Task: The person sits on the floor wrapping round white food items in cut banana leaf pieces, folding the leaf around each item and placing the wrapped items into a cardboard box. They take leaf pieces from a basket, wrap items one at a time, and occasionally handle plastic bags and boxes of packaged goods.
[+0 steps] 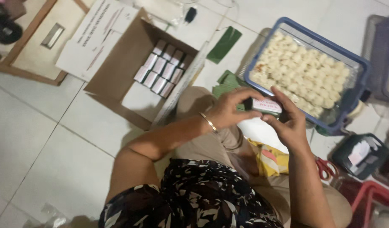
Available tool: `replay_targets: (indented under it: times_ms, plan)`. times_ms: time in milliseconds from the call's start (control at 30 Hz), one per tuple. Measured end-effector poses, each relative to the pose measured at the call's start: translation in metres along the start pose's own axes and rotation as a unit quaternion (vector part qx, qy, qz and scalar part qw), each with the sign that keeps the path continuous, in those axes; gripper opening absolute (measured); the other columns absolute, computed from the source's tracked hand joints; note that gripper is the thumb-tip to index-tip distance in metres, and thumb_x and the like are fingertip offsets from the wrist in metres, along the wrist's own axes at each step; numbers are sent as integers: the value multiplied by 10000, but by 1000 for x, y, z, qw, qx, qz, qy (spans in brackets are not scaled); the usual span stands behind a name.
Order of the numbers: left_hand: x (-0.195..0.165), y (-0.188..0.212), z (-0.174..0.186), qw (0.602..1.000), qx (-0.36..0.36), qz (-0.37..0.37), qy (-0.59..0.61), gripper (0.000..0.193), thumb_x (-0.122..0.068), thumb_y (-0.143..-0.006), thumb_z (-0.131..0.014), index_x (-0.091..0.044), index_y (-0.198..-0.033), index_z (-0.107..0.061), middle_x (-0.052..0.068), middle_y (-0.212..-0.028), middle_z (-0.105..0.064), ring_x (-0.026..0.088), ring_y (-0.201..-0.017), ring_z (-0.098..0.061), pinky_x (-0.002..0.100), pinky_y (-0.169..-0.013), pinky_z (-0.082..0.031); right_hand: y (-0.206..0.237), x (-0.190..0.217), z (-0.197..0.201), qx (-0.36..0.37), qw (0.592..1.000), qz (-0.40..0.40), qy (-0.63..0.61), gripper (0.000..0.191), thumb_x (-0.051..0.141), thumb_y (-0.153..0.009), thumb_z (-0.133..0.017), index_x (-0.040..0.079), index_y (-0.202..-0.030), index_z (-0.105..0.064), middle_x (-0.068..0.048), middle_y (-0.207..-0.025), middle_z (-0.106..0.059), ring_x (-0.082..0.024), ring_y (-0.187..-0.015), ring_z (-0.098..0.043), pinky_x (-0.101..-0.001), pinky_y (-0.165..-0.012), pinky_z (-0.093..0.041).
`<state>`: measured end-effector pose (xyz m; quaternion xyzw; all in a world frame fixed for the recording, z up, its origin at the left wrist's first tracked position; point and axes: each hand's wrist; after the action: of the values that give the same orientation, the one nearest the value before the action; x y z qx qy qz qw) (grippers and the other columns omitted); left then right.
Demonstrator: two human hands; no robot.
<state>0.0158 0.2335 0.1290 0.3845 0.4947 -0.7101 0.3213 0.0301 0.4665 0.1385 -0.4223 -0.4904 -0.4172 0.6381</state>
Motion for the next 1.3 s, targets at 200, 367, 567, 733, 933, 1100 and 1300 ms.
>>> replay_targets:
  times_ms: [200,367,567,733,933,1100,1300]
  plan:
    - [111,23,170,965,-183,144,-121,500,-107,-733,-953,-84,-1047,-564,29,-973,-596,174,-942,-609,343,-827,-548,-14,4,-8,-69,987,83,118,769,84,-944,-740,90,-1624,-382,-128,-1664,-302,-254,-1417,-508,-388,-1172,-473]
    - [195,114,269,768,-1,502,-399,580,-380,-643,-907,1,-984,-635,190,-952,-667,313,-890,-657,416,-814,-549,-11,-19,-13,-71,980,-13,187,616,97,-952,-754,57,-1524,-531,-143,-1648,-345,-264,-1385,-561,-394,-1096,-528]
    - [221,188,227,729,142,556,-374,475,-402,-642,-889,-13,-828,-691,203,-872,-689,353,-887,-639,439,-826,-543,-10,-31,-38,-37,970,-44,237,540,119,-909,-776,37,-1417,-611,-161,-1598,-390,-266,-1320,-589,-376,-1019,-542]
    - [222,189,198,773,80,482,-405,423,-421,-641,-873,-24,-697,-738,214,-805,-706,386,-884,-624,458,-837,-539,-3,-37,-36,-40,960,-42,273,508,160,-896,-792,66,-1376,-655,-188,-1586,-419,-301,-1299,-587,-392,-990,-551]
    - [229,196,183,799,53,357,-480,242,-262,-719,-750,-27,-663,-737,193,-747,-712,408,-910,-621,490,-833,-531,19,-85,17,-83,919,-49,382,518,182,-871,-831,89,-1355,-672,-209,-1563,-431,-331,-1217,-621,-408,-927,-570]
    - [207,134,215,743,290,466,-382,282,-329,-857,-708,-55,-876,-771,232,-935,-730,435,-961,-675,528,-867,-536,64,-140,93,-190,896,-130,379,427,165,-893,-816,72,-1291,-694,-208,-1516,-487,-287,-1079,-681,-402,-845,-588]
    - [126,-1,179,916,-162,176,-322,289,-197,-1066,-777,-14,-1214,-611,146,-964,-686,282,-834,-679,406,-744,-549,129,-180,141,-296,864,-159,375,237,98,-945,-737,39,-1174,-732,-180,-1227,-666,-269,-882,-723,-379,-771,-590]
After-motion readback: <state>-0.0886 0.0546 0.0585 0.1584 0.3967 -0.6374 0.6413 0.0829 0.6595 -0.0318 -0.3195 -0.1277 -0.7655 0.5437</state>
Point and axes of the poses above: each hand's wrist, its own y-axis away from the middle knuckle, its own z-axis out of the back of the hand, x = y × z
